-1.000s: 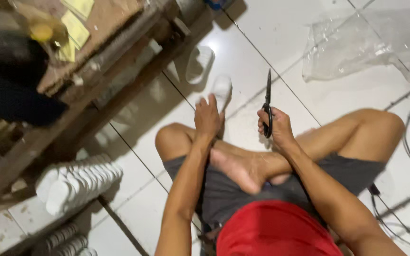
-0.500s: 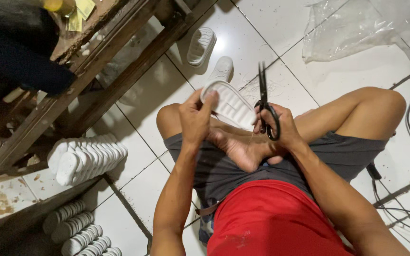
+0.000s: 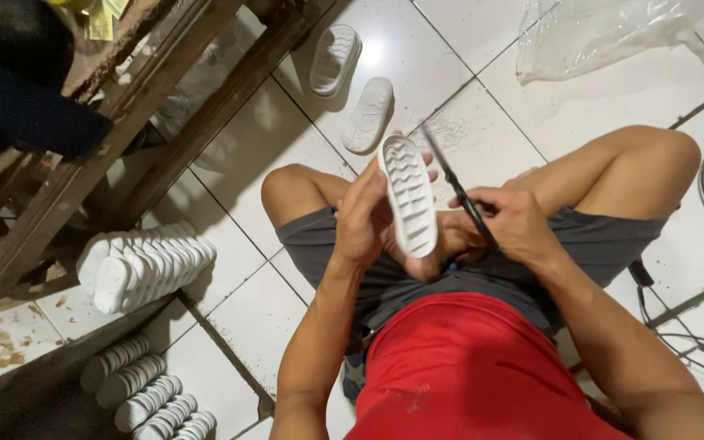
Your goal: The person sits on the floor and uses large shears to trim excess material from the edges of white slipper soles. They handle the soles one at a time, rotating them to cut along the perimeter, and place finished pieces into a nearby stack.
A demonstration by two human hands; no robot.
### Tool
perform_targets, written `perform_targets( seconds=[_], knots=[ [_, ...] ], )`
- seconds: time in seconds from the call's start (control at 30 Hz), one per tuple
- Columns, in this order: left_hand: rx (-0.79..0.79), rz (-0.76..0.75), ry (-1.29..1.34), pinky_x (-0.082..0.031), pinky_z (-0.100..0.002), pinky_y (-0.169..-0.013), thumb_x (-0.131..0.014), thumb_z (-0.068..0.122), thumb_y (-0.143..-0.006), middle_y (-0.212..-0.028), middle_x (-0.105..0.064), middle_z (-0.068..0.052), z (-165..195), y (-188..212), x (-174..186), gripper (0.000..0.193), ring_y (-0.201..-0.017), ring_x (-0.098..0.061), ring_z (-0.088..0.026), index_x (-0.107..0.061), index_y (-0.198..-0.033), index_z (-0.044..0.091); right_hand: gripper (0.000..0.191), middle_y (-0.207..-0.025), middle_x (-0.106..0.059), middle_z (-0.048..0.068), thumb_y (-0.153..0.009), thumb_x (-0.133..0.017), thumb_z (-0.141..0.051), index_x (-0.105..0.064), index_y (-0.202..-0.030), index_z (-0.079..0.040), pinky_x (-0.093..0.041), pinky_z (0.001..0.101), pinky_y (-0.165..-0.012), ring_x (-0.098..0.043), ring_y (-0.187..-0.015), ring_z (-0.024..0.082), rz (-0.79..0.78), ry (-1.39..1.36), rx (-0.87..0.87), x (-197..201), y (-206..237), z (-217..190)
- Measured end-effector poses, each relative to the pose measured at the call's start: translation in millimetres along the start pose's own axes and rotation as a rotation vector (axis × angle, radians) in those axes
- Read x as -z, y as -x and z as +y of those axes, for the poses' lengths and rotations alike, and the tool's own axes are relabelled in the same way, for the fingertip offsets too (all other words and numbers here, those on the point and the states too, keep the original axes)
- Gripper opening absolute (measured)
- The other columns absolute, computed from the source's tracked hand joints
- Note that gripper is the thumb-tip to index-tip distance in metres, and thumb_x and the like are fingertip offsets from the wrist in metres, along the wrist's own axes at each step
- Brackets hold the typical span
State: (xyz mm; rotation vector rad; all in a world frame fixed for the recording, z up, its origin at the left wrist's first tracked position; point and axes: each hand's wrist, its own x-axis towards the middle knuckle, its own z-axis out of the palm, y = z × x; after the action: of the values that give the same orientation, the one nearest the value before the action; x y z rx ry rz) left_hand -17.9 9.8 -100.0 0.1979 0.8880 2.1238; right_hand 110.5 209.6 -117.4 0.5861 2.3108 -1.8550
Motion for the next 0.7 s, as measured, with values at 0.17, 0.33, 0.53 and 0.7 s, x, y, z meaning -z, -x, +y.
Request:
perform_targets(
  seconds=[0.17, 0.33, 0.53, 0.7],
  knots=[
    [-0.091, 0.036, -0.42, -0.053, -0.035, -0.104, -0.044, 0.037, -0.114, -0.15, -0.051, -0.022, -10.9, 2.6, 1.9, 0.071, -0.126, -0.058, -0.026, -0.018, -0.166, -0.004, 0.032, -0.073, -0.068, 0.005, -0.083, -0.08, -0.018, -0.074, -0.108, 0.001, -0.049, 0.0288, -0.056, -0.06, -0.064, 0.01, 0.07, 0.204, 0.197, 9.9, 4.5, -11.0],
    [-0.268, 0.098, -0.72, -0.04, -0.03, -0.119, -0.039, 0.042, -0.117, -0.158, -0.044, -0.02, -28.5, 6.7, -1.4, 0.072, -0.143, -0.048, -0.021, -0.014, -0.168, -0.002, 0.028, -0.075, -0.064, 0.012, -0.082, -0.08, -0.017, -0.071, -0.101, 0.002, -0.049, 0.0329, -0.058, -0.062, -0.063, 0.018, 0.125, 0.232, 0.288, -6.8, 2.8, -26.1],
    [-0.393, 0.239, -0.754, -0.049, -0.029, -0.113, -0.041, 0.043, -0.115, -0.153, -0.052, -0.019, -53.5, 5.5, 2.0, 0.073, -0.131, -0.059, -0.02, -0.015, -0.167, -0.003, 0.019, -0.074, -0.066, 0.016, -0.084, -0.079, -0.017, -0.07, -0.09, -0.001, -0.05, 0.0372, -0.056, -0.066, -0.062, 0.029, 0.194, 0.374, 0.398, -35.4, 0.6, -21.1],
    [-0.34, 0.272, -0.773, -0.053, -0.03, -0.106, -0.048, 0.029, -0.113, -0.15, -0.056, -0.019, -45.1, 4.0, -2.4, 0.067, -0.126, -0.062, -0.022, -0.021, -0.167, 0.0, 0.019, -0.071, -0.065, 0.015, -0.088, -0.079, -0.019, -0.069, -0.088, -0.002, -0.049, 0.0367, -0.057, -0.065, -0.062, 0.027, 0.14, 0.389, 0.464, -38.7, -9.8, -7.0]
  ],
)
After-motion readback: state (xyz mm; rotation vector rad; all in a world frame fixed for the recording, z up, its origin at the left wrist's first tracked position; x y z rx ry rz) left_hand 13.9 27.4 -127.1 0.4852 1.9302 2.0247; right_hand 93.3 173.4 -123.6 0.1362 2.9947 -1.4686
